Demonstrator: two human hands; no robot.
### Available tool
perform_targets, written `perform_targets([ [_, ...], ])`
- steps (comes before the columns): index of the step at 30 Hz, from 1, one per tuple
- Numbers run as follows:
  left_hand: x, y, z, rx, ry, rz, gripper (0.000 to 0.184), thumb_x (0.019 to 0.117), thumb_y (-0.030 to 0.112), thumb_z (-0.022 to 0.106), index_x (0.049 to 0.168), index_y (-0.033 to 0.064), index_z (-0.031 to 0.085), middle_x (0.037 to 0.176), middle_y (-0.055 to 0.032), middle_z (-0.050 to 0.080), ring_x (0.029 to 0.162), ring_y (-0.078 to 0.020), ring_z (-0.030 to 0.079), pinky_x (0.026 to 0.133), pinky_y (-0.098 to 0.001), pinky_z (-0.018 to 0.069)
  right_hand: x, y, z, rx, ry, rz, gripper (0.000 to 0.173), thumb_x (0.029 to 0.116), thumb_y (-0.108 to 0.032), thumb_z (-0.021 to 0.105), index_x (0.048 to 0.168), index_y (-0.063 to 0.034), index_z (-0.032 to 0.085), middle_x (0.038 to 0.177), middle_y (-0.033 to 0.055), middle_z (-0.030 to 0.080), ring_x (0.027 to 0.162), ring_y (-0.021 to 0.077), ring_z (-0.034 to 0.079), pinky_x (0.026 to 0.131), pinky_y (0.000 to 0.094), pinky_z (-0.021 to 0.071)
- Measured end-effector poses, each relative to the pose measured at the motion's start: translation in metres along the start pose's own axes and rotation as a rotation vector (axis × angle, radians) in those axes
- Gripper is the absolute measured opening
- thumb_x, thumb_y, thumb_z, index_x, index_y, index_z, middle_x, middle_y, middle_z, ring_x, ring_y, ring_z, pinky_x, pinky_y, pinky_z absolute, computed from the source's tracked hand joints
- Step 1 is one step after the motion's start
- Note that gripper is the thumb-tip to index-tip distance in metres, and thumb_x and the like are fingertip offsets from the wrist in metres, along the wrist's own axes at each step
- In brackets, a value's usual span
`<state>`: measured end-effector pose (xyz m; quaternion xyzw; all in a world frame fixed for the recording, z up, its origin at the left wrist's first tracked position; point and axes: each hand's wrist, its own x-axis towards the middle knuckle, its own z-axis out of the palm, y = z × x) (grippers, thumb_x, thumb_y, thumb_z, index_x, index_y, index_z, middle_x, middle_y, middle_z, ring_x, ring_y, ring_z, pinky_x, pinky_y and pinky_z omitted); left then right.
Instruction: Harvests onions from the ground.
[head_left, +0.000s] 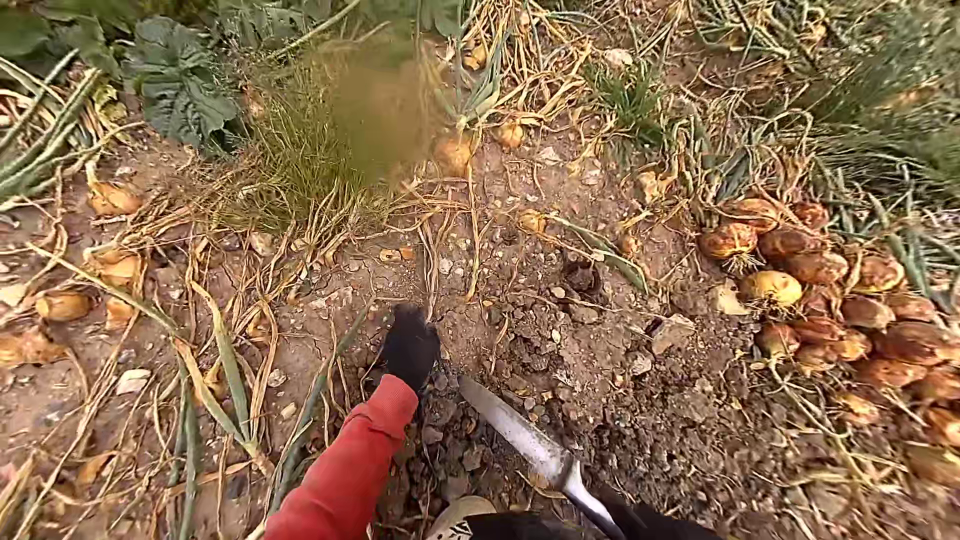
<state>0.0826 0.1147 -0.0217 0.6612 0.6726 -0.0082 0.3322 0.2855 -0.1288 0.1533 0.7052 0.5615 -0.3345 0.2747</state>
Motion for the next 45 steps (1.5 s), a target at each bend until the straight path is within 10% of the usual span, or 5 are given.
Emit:
perform_targets([
  [21, -0.063, -0.037, -0.013, -0.328, 0.184, 0.103, 0.04, 0.1078, 0.016, 0.044, 0.13, -0.0126, 0.061, 0.121, -0.0311, 0.067, 0.114, -0.0393, 0.067, 0.103, -0.0563, 0.05, -0.015, 0.029, 0.052, 0.332, 0.086, -0.063, 0.051, 0.1016, -0.026, 0.056, 0.148, -0.0044, 0.053, 0.114, 0.0316, 0.069, 0.098, 0.0542, 0.068, 0.079, 0.0699, 0.0512],
  [30, -0.038, -0.036, -0.084, -0.834, -0.235, -0.045, 0.015, 0.1087, 0.018, 0.049, 0.106, 0.0072, 0.059, 0.053, 0.0064, 0.041, 0.039, -0.0034, 0.037, 0.039, -0.0195, 0.0361, -0.036, 0.045, 0.024, 0.405, 0.409, -0.083, 0.051, 0.0976, -0.032, 0.061, 0.145, -0.0119, 0.061, 0.097, 0.0264, 0.072, 0.079, 0.0486, 0.071, 0.065, 0.0672, 0.0533],
  [33, 0.007, 0.021, -0.054, -0.284, -0.237, 0.065, 0.024, 0.1037, 0.025, 0.063, 0.111, 0.0024, 0.066, 0.071, -0.0079, 0.056, 0.056, -0.0163, 0.052, 0.052, -0.0328, 0.046, -0.019, 0.033, -0.011, 0.254, 0.439, -0.089, 0.051, 0.0892, -0.027, 0.068, 0.139, -0.0176, 0.067, 0.086, 0.0218, 0.072, 0.07, 0.0446, 0.07, 0.056, 0.0626, 0.0523],
  [36, 0.038, 0.071, -0.039, 0.265, -0.248, 0.15, 0.04, 0.1025, 0.029, 0.057, 0.13, 0.001, 0.065, 0.125, -0.0248, 0.068, 0.119, -0.0411, 0.065, 0.099, -0.0639, 0.0503, -0.01, 0.021, -0.067, 0.125, 0.209, -0.023, 0.051, 0.0919, -0.03, 0.065, 0.142, -0.0215, 0.063, 0.093, 0.0207, 0.072, 0.086, 0.045, 0.071, 0.065, 0.0634, 0.0518],
  [45, 0.068, 0.066, -0.004, -0.026, -0.221, 0.329, 0.041, 0.1073, 0.025, 0.054, 0.14, 0.002, 0.06, 0.131, -0.0251, 0.065, 0.122, -0.0419, 0.063, 0.105, -0.0644, 0.0461, -0.001, -0.024, -0.158, 0.189, -0.121, 0.064, 0.042, 0.0998, -0.013, 0.057, 0.14, -0.0004, 0.059, 0.117, 0.0283, 0.068, 0.11, 0.047, 0.064, 0.089, 0.0636, 0.0463],
])
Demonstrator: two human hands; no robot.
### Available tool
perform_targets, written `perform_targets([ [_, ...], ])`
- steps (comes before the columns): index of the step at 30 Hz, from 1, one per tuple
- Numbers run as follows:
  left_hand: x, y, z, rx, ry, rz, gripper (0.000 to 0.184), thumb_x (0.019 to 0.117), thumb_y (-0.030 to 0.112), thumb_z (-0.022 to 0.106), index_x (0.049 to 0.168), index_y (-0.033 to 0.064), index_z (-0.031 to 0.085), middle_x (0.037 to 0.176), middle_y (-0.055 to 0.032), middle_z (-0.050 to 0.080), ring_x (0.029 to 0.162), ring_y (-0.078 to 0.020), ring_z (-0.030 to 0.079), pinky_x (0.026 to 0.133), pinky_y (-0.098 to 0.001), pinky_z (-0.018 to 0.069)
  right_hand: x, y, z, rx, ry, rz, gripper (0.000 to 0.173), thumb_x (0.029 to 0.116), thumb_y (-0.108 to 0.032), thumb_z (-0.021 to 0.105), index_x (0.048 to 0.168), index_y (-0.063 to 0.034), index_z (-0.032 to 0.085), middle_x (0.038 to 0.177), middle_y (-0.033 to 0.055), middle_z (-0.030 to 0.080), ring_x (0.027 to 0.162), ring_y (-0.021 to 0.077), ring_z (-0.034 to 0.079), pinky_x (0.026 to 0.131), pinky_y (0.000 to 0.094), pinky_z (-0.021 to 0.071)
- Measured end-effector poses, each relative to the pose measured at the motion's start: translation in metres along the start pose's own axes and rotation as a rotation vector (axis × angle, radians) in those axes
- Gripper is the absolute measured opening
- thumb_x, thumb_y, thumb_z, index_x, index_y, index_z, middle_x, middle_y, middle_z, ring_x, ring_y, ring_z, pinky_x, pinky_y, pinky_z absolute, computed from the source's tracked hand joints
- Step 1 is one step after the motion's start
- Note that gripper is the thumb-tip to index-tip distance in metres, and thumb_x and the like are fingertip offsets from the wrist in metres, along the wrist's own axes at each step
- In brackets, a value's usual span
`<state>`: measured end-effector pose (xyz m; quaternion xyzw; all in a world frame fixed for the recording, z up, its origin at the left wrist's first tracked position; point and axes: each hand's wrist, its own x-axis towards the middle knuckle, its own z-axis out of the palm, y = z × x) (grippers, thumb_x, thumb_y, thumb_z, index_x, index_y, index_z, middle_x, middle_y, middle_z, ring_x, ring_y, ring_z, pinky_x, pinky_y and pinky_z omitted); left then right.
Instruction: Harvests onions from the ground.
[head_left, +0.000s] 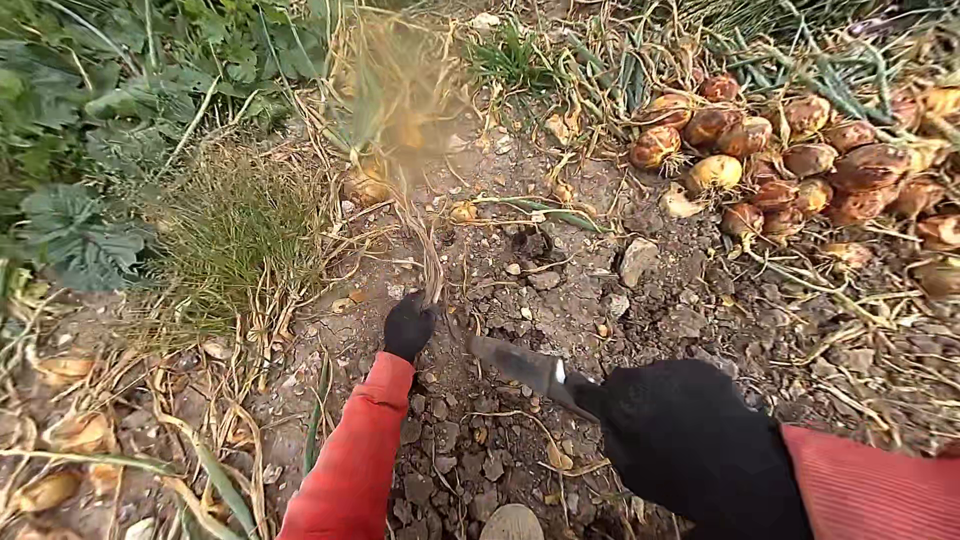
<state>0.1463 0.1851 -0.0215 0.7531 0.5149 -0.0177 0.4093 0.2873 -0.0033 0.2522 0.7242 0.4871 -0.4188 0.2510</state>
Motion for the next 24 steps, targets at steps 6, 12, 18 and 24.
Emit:
perform_targets([
  [6, 0.018, 0.0, 0.004, -0.167, -0.171, -0.021, 0.042, 0.1093, 0.02, 0.049, 0.146, -0.001, 0.05, 0.119, -0.0287, 0.065, 0.1, -0.0394, 0.065, 0.088, -0.0578, 0.052, 0.029, 0.045, 0.049, -0.027, 0.103, -0.033, 0.047, 0.0939, -0.029, 0.066, 0.139, -0.0181, 0.063, 0.105, 0.0204, 0.072, 0.1, 0.0439, 0.069, 0.076, 0.0633, 0.0519],
  [12, 0.004, 0.021, 0.012, 0.177, -0.075, -0.096, 0.047, 0.1112, 0.029, 0.04, 0.152, 0.0058, 0.047, 0.132, -0.0273, 0.064, 0.123, -0.0447, 0.062, 0.104, -0.0646, 0.0472, 0.038, 0.082, 0.097, 0.133, 0.169, -0.017, 0.055, 0.096, -0.03, 0.063, 0.151, -0.0271, 0.054, 0.115, 0.0222, 0.071, 0.106, 0.045, 0.068, 0.083, 0.0655, 0.0511],
  [18, -0.007, 0.022, 0.018, 0.123, 0.024, -0.145, 0.046, 0.111, 0.027, 0.043, 0.151, 0.0045, 0.047, 0.131, -0.0268, 0.065, 0.123, -0.0425, 0.063, 0.106, -0.0612, 0.0469, 0.037, 0.075, 0.111, 0.152, 0.148, -0.022, 0.058, 0.0987, -0.028, 0.059, 0.155, -0.0238, 0.048, 0.114, 0.0256, 0.07, 0.103, 0.0475, 0.068, 0.08, 0.0663, 0.0509],
  [24, -0.006, 0.025, 0.023, 0.054, 0.101, -0.214, 0.044, 0.1116, 0.027, 0.042, 0.147, 0.0034, 0.052, 0.126, -0.0286, 0.066, 0.12, -0.045, 0.064, 0.103, -0.0643, 0.047, 0.032, 0.024, 0.023, 0.12, -0.026, -0.024, 0.038, 0.0966, -0.017, 0.062, 0.134, -0.0113, 0.061, 0.117, 0.0212, 0.068, 0.111, 0.0428, 0.065, 0.083, 0.0628, 0.0521],
])
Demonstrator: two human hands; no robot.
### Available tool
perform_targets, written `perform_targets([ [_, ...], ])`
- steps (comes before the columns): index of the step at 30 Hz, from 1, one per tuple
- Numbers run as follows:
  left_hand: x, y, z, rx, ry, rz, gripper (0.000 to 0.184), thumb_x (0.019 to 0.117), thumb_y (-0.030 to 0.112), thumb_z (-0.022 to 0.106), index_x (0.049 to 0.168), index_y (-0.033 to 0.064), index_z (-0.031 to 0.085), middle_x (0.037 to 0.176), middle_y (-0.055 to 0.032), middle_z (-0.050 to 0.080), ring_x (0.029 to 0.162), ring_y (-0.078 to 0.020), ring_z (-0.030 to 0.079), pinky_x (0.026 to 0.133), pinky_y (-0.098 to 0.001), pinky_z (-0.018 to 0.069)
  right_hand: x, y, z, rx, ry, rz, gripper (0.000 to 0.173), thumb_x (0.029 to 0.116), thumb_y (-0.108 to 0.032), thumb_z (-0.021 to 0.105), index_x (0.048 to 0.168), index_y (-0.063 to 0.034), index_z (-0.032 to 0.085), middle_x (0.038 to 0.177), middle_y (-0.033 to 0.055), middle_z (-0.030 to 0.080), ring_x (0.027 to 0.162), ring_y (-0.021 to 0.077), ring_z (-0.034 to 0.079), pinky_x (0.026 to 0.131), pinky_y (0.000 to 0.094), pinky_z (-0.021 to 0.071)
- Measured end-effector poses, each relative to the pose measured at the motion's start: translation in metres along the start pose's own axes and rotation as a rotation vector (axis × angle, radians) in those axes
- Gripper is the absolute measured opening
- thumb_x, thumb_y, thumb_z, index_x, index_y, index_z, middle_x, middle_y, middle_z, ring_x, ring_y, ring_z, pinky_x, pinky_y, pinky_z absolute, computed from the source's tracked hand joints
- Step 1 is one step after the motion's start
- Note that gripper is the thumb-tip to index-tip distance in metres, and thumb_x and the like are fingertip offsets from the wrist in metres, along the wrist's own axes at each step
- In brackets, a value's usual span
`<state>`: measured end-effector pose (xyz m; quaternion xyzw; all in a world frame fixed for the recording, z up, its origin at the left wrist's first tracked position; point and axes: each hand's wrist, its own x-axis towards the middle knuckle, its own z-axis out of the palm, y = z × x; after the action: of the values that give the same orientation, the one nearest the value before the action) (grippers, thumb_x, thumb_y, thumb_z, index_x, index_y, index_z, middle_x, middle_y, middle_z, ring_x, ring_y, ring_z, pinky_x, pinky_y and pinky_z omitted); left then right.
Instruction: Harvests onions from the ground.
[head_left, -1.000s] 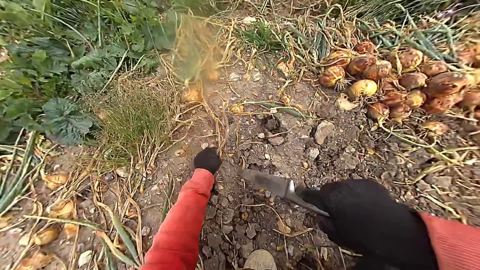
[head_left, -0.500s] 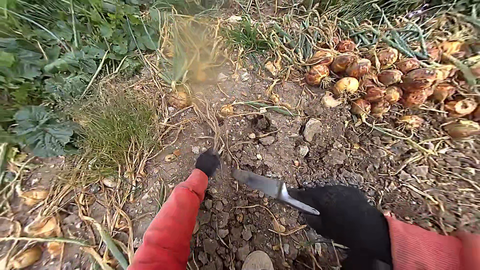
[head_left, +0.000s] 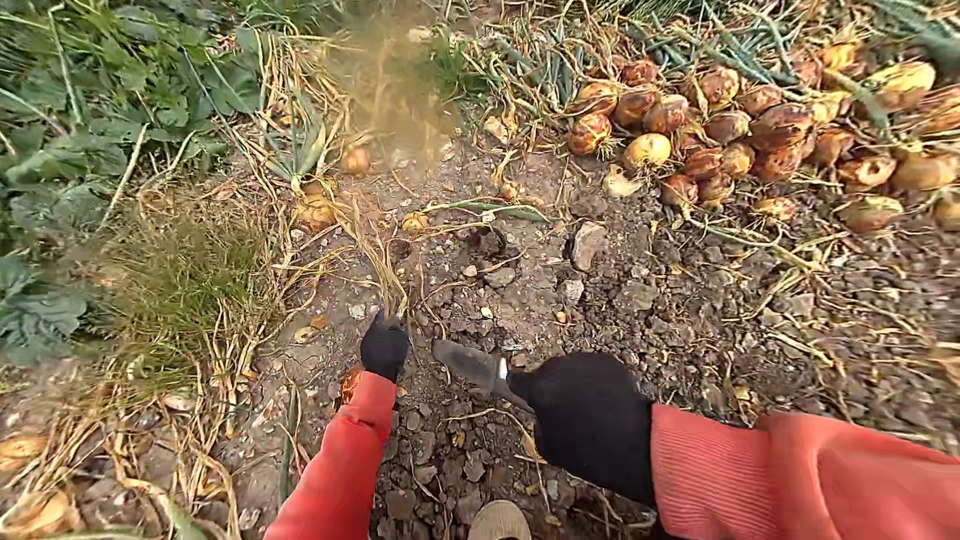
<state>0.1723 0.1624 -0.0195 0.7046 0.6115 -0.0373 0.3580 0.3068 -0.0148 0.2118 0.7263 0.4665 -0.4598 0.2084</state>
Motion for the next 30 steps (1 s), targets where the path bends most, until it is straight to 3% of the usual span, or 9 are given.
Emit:
perform_targets([
  [3, 0.002, -0.001, 0.006, -0.003, 0.007, -0.011, 0.046, 0.1122, 0.03, 0.039, 0.149, 0.0045, 0.05, 0.13, -0.028, 0.065, 0.122, -0.0451, 0.062, 0.103, -0.0647, 0.0467, 0.02, 0.018, 0.044, -0.043, 0.251, -0.13, 0.035, 0.0841, -0.02, 0.072, 0.119, -0.0145, 0.069, 0.092, 0.018, 0.071, 0.085, 0.0419, 0.07, 0.062, 0.06, 0.0534],
  [4, 0.004, -0.002, 0.006, -0.016, 0.011, -0.005, 0.046, 0.112, 0.03, 0.04, 0.149, 0.0045, 0.05, 0.131, -0.028, 0.065, 0.123, -0.045, 0.062, 0.104, -0.0647, 0.0467, 0.026, 0.028, 0.065, -0.041, 0.259, -0.127, 0.046, 0.0853, -0.021, 0.07, 0.13, -0.0162, 0.064, 0.093, 0.0201, 0.071, 0.084, 0.0439, 0.07, 0.061, 0.061, 0.0527],
  [6, 0.001, -0.007, 0.005, -0.055, 0.021, 0.0, 0.046, 0.1113, 0.029, 0.042, 0.148, 0.0024, 0.05, 0.131, -0.0291, 0.064, 0.123, -0.0453, 0.062, 0.105, -0.0643, 0.0464, 0.031, 0.046, 0.1, 0.027, 0.122, -0.04, 0.061, 0.0963, -0.022, 0.06, 0.155, -0.0236, 0.045, 0.112, 0.026, 0.068, 0.098, 0.0482, 0.068, 0.073, 0.0653, 0.0522],
  [8, -0.001, -0.006, 0.006, -0.09, 0.039, -0.012, 0.046, 0.1113, 0.027, 0.042, 0.147, -0.0006, 0.05, 0.131, -0.03, 0.064, 0.124, -0.0447, 0.061, 0.106, -0.0623, 0.0459, 0.029, 0.048, 0.113, 0.084, 0.05, -0.001, 0.064, 0.1027, -0.022, 0.052, 0.163, -0.0254, 0.032, 0.122, 0.0296, 0.065, 0.105, 0.0514, 0.066, 0.081, 0.0676, 0.0511],
  [12, 0.002, -0.009, 0.008, -0.13, 0.052, -0.071, 0.047, 0.1119, 0.029, 0.041, 0.147, -0.0005, 0.05, 0.13, -0.0298, 0.063, 0.122, -0.045, 0.062, 0.104, -0.0632, 0.0472, 0.015, 0.005, 0.076, 0.04, 0.056, -0.026, 0.056, 0.0996, -0.013, 0.051, 0.155, -0.016, 0.043, 0.11, 0.0269, 0.068, 0.099, 0.0489, 0.068, 0.073, 0.0629, 0.0538],
  [16, 0.0, -0.002, 0.012, -0.122, 0.074, -0.044, 0.048, 0.1117, 0.03, 0.041, 0.149, 0.0007, 0.049, 0.131, -0.0304, 0.063, 0.123, -0.0462, 0.061, 0.103, -0.0645, 0.0466, 0.024, 0.003, 0.061, 0.003, 0.116, -0.045, 0.052, 0.091, -0.018, 0.065, 0.143, -0.019, 0.058, 0.105, 0.0212, 0.071, 0.095, 0.0438, 0.07, 0.068, 0.0602, 0.0538],
  [19, -0.003, -0.006, 0.012, -0.14, 0.101, -0.027, 0.049, 0.112, 0.029, 0.04, 0.152, 0.001, 0.045, 0.134, -0.0299, 0.061, 0.125, -0.0455, 0.06, 0.106, -0.0634, 0.0458, 0.047, 0.06, 0.084, 0.035, 0.032, -0.051, 0.06, 0.1016, -0.02, 0.054, 0.159, -0.0272, 0.04, 0.123, 0.0279, 0.065, 0.111, 0.0495, 0.064, 0.085, 0.0673, 0.0495],
  [23, -0.019, -0.003, 0.008, -0.341, 0.194, -0.067, 0.044, 0.1125, 0.026, 0.041, 0.139, -0.0068, 0.054, 0.128, -0.0317, 0.062, 0.121, -0.0437, 0.061, 0.104, -0.0606, 0.0459, 0.1, 0.121, 0.122, 0.077, 0.128, -0.089, 0.058, 0.1047, -0.029, 0.051, 0.161, -0.0307, 0.037, 0.127, 0.0268, 0.064, 0.115, 0.048, 0.063, 0.094, 0.0657, 0.0469],
  [30, -0.098, -0.077, -0.068, -0.581, 0.422, -0.108, 0.037, 0.1112, 0.012, 0.038, 0.134, -0.0141, 0.05, 0.116, -0.0249, 0.06, 0.099, -0.0212, 0.06, 0.092, -0.037, 0.0506, 0.123, 0.089, 0.14, 0.131, 0.207, -0.138, 0.065, 0.1008, -0.025, 0.056, 0.161, -0.0137, 0.034, 0.131, 0.0298, 0.062, 0.114, 0.0512, 0.063, 0.092, 0.069, 0.0483],
])
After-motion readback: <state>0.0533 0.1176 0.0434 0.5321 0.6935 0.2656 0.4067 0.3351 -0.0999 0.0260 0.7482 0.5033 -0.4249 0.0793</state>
